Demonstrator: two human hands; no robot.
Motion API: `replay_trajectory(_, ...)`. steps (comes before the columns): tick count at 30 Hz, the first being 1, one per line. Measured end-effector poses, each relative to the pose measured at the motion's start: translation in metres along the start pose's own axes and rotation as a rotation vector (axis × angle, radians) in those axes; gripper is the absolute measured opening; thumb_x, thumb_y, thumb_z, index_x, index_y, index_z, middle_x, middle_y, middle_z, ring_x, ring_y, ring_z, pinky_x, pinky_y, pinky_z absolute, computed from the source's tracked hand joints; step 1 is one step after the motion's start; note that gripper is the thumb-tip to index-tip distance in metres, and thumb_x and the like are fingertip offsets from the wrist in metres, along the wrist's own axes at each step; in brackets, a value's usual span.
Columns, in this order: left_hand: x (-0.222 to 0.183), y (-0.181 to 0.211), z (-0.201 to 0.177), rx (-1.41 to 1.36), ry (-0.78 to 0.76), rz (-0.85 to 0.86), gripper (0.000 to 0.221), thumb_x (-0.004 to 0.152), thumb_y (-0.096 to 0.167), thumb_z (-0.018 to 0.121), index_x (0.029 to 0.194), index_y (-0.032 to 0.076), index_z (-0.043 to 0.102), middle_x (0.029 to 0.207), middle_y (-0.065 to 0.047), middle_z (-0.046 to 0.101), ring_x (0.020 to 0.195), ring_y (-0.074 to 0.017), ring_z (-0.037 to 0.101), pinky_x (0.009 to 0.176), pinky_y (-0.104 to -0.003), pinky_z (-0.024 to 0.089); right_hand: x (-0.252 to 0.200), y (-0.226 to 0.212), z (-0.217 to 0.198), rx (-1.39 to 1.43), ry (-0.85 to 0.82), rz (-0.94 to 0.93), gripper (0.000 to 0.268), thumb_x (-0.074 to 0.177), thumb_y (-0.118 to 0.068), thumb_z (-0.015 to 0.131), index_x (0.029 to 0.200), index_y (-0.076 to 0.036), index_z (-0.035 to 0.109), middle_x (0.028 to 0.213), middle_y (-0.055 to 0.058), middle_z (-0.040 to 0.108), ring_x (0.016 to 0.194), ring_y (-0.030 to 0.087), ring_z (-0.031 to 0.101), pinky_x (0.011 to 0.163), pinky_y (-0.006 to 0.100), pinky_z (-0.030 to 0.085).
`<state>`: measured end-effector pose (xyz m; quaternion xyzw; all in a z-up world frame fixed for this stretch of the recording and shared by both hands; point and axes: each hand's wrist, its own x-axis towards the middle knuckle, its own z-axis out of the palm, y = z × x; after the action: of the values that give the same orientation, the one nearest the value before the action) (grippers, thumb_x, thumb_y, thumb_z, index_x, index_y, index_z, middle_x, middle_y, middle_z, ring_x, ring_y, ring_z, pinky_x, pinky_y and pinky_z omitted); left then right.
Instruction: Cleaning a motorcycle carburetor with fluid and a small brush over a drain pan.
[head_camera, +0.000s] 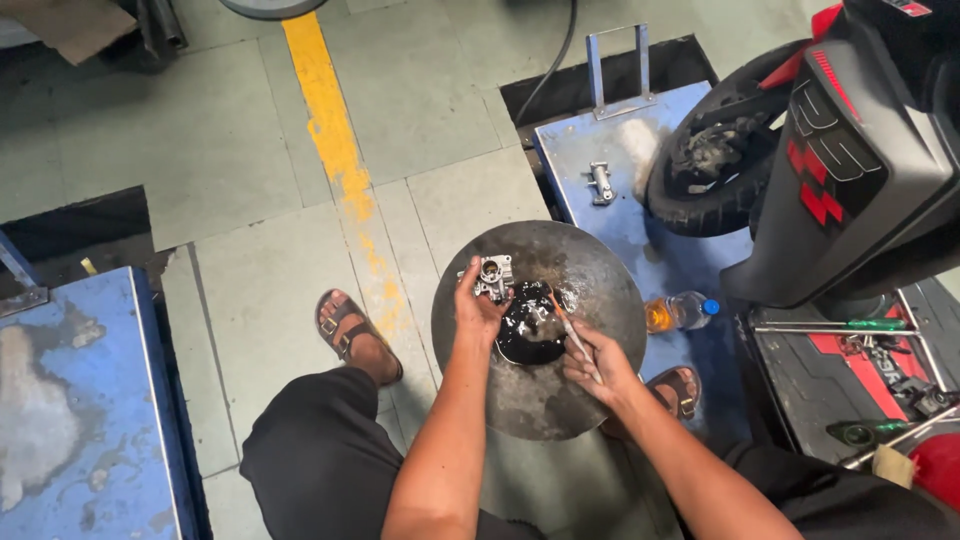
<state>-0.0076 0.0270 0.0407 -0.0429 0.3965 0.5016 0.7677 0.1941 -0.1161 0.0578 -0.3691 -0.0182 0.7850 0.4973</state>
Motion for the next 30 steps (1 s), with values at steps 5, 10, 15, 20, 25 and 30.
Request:
replay_trajectory(5, -0.016, 0.006, 0.012, 0.020, 0.029, 0.012, 0.036, 0.083, 0.040, 0.077, 0.108, 0.023, 0.059, 0.099, -0.003, 0.071, 0.096, -0.0227, 0.066, 0.086, -0.049, 0.049, 0.001, 0.000, 0.005, 0.049, -0.050, 0.044, 0.031, 0.104, -0.027, 0.050, 0.132, -0.018, 0.062, 0.056, -0.002, 0.047, 0.039, 0.006, 0.037, 0.040, 0.022, 0.029)
replay_trajectory(10, 0.013, -0.006, -0.013, 0.043, -0.028, 0.014, 0.045, 0.085, 0.050, 0.075, 0.117, 0.020, 0.062, 0.101, -0.005, 0.070, 0.094, -0.0234, 0.065, 0.087, -0.049, 0.047, 0.044, 0.028, -0.041, -1.252, 0.585, -0.505, 0.040, 0.102, -0.034, 0.060, 0.136, -0.015, 0.065, 0.080, 0.018, 0.068, 0.066, 0.030, 0.062, 0.058, 0.039, 0.048)
replay_trajectory(15, 0.012, -0.003, -0.015, 0.083, 0.029, 0.027, 0.044, 0.080, 0.048, 0.074, 0.116, 0.027, 0.059, 0.109, -0.002, 0.068, 0.101, -0.0240, 0.063, 0.092, -0.057, 0.044, 0.041, 0.037, 0.006, -1.672, 0.762, -0.336, 0.044, 0.099, -0.040, 0.058, 0.140, -0.024, 0.063, 0.100, 0.023, 0.072, 0.097, 0.045, 0.069, 0.084, 0.051, 0.053)
replay_trajectory(20, 0.000, 0.005, -0.008, 0.082, 0.051, 0.038, 0.041, 0.081, 0.039, 0.070, 0.119, 0.031, 0.058, 0.118, 0.001, 0.062, 0.107, -0.0249, 0.059, 0.094, -0.063, 0.043, 0.041, 0.049, 0.014, -1.562, 0.406, -0.316, 0.043, 0.095, -0.035, 0.066, 0.135, -0.018, 0.067, 0.084, 0.022, 0.071, 0.075, 0.030, 0.070, 0.074, 0.040, 0.055)
replay_trajectory(25, 0.002, 0.003, -0.007, -0.007, -0.034, 0.040, 0.050, 0.077, 0.027, 0.065, 0.126, 0.030, 0.058, 0.117, -0.004, 0.064, 0.106, -0.0281, 0.062, 0.091, -0.062, 0.046, 0.011, 0.032, 0.023, -1.310, 0.388, -0.623, 0.036, 0.100, -0.019, 0.065, 0.135, -0.012, 0.069, 0.088, 0.019, 0.072, 0.075, 0.027, 0.067, 0.072, 0.035, 0.053)
replay_trajectory(30, 0.008, -0.001, -0.005, 0.016, -0.056, 0.116, 0.055, 0.077, 0.022, 0.064, 0.131, 0.029, 0.057, 0.116, -0.005, 0.065, 0.106, -0.0278, 0.063, 0.089, -0.060, 0.049, -0.010, -0.007, 0.055, -1.489, 0.322, -0.950, 0.034, 0.096, -0.017, 0.066, 0.129, -0.011, 0.071, 0.105, 0.019, 0.075, 0.086, 0.024, 0.077, 0.072, 0.034, 0.058)
